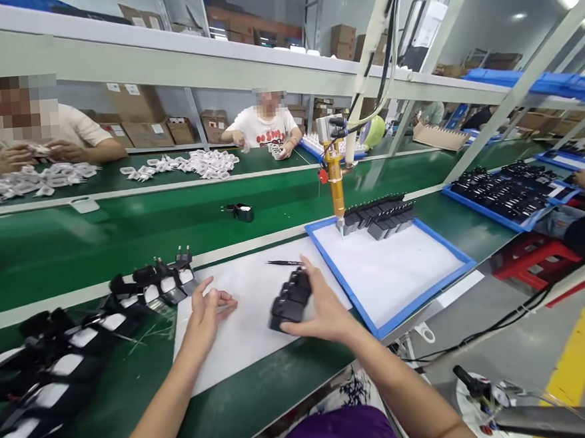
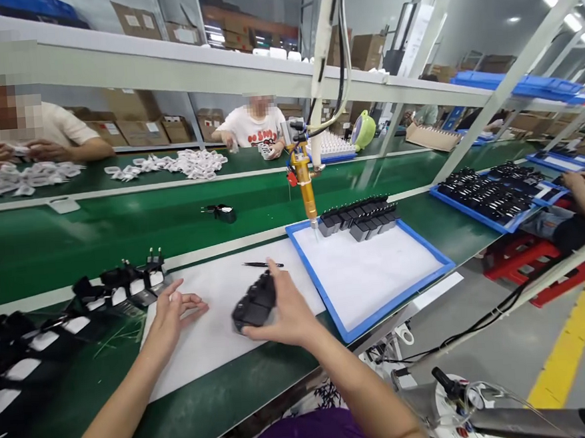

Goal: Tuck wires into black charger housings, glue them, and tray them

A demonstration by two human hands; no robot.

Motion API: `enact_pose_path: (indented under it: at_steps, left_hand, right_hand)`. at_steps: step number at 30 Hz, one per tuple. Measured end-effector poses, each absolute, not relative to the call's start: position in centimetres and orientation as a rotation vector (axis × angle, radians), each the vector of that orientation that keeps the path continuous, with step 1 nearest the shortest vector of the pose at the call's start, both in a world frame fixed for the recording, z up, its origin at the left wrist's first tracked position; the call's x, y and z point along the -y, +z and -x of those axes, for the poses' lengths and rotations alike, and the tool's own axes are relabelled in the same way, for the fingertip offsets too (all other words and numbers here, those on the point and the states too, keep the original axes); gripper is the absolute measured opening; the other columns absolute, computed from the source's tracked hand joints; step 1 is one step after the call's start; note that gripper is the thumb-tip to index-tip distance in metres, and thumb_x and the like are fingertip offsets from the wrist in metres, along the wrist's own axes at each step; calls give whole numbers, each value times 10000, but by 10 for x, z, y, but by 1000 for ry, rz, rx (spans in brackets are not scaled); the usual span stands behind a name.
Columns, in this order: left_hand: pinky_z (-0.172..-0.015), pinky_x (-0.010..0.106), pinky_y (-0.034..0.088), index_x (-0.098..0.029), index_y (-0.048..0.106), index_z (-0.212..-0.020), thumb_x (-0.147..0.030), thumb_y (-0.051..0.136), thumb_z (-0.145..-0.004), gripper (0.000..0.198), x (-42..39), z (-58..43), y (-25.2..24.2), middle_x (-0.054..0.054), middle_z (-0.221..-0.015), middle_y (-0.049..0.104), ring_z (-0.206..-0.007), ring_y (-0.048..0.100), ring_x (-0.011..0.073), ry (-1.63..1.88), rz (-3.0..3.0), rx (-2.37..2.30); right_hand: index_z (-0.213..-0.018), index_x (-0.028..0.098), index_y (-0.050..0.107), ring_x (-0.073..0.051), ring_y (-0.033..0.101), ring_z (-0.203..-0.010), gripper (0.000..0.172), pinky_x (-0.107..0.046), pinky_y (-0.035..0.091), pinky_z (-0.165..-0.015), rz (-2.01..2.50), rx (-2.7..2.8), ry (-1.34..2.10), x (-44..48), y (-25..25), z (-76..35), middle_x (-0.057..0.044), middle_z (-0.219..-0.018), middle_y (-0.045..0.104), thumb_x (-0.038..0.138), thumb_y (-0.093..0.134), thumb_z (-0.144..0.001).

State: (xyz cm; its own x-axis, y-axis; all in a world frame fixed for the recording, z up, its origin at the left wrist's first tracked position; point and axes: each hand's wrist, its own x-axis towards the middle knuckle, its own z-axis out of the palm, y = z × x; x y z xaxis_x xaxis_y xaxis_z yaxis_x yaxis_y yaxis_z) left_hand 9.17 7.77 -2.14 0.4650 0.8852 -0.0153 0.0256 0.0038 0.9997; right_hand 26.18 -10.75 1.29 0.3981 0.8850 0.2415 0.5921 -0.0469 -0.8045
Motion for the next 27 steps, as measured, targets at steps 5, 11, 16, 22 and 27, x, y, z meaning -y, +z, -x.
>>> enact_pose_path:
  at_steps: [5, 11, 16, 22, 27]
  left_hand:
    - [-886, 495, 523, -196, 327, -1342, -678, 469, -814, 729, -75, -92, -29, 34, -901, 614, -828, 640, 207, 742, -1624, -858]
    - [-916, 508, 490, -203, 319, -1366, -669, 384, -860, 691, -80, -90, -39, 71, -962, 650, -879, 658, 241, 688, -1818, -879]
    - [-904, 498, 490, -188, 336, -1357, -693, 377, -846, 719, -84, -88, -43, 78, -932, 669, -881, 661, 247, 682, -1852, -906]
    - [-940, 500, 463, -198, 313, -1352, -681, 358, -854, 695, -81, -88, -40, 79, -964, 667, -894, 661, 242, 646, -1894, -902]
    - [-941, 486, 458, -204, 292, -1341, -634, 354, -867, 644, -75, -89, -32, 75, -962, 661, -900, 665, 247, 622, -1930, -896]
  right_hand:
    - [-1503, 220, 84, -309, 451, -1246, 1138, -498, 355, -1066, 1956, 991, 192, 177, 4, -342, -142, -1333, 415, 455, 770, -626]
    - [-1486, 121, 136, -347, 430, -1241, 1156, -492, 374, -1036, 2115, 841, -103, 159, -16, -444, -201, -1323, 400, 506, 749, -584]
    - [-1496, 102, 97, -362, 461, -1164, 1158, -489, 386, -989, 2283, 812, -152, 124, -26, -466, -184, -1203, 469, 478, 729, -602]
    - [-1506, 108, 43, -394, 423, -1164, 1128, -511, 400, -931, 2474, 879, -319, 124, -37, -456, -209, -1254, 476, 543, 674, -679]
    - [-1505, 106, 73, -378, 412, -1170, 1072, -497, 401, -931, 2539, 922, -363, 127, -40, -455, -208, -1283, 470, 507, 663, -705]
